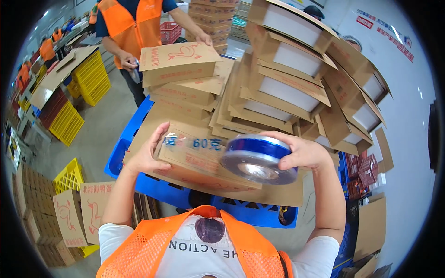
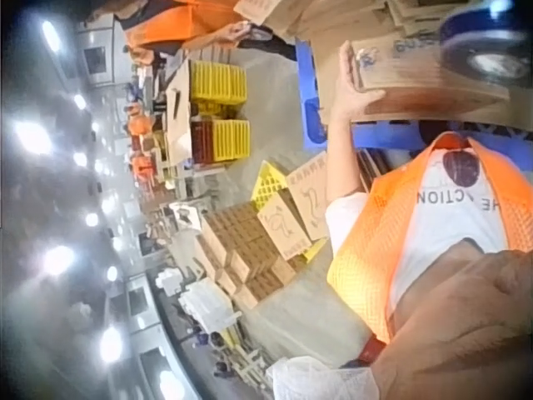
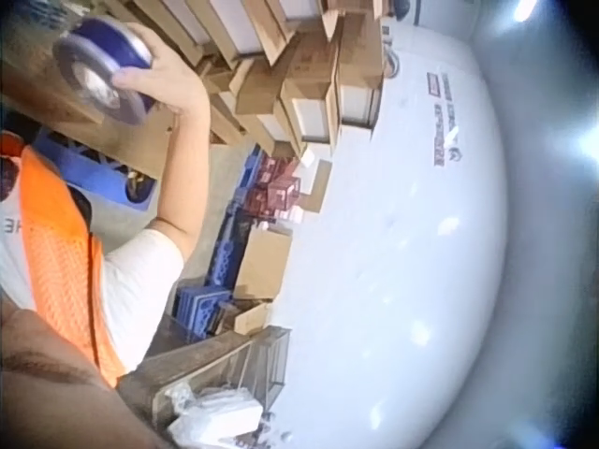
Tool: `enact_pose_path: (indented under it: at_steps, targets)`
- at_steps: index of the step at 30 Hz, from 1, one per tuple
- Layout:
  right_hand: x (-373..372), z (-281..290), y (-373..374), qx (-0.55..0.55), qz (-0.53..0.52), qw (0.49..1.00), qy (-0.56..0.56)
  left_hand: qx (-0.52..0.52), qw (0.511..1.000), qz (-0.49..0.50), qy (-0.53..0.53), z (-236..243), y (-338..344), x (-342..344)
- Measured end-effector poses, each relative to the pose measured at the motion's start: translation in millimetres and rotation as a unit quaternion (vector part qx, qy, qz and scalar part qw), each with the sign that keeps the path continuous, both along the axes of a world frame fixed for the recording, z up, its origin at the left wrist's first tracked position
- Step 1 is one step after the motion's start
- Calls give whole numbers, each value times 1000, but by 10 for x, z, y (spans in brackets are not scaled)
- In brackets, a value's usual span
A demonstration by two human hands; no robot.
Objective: Manually applying tape to seal cardboard boxes and stacking them on a blue pallet.
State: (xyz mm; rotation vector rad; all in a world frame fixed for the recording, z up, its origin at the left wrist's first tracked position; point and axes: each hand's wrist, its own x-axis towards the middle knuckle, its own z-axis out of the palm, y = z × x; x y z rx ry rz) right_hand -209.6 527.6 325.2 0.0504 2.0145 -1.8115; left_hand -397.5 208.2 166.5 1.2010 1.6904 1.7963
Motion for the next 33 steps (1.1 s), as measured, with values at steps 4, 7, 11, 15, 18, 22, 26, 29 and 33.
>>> enact_pose_path:
  at_steps: [4,7,11,15,18,22,26,29,33]
  targets:
    - [-369,-167,-303,86,80,991,59,-51,989,116,-70,-130,-263,63]
    - [-575,-264,-699,99,68,990,75,-14,957,258,-136,-445,-442,142]
    - [-567,-180,-725,61,5,998,32,38,945,265,-190,-602,-471,125]
    - [-373,51,-564,212,91,973,13,56,943,278,-173,-627,-456,118]
    - [-315,196,-517,293,100,950,-36,38,946,280,-157,-566,-448,101]
    - [-178,207,-461,322,97,940,-54,-16,964,228,-133,-531,-558,10]
    - [-159,180,-392,331,108,937,-19,-268,955,105,73,-100,-730,-121]
    - [-174,181,-374,354,120,927,2,-261,906,87,320,589,-185,172]
    - [-213,211,-389,443,158,882,-13,-317,873,14,369,565,528,621]
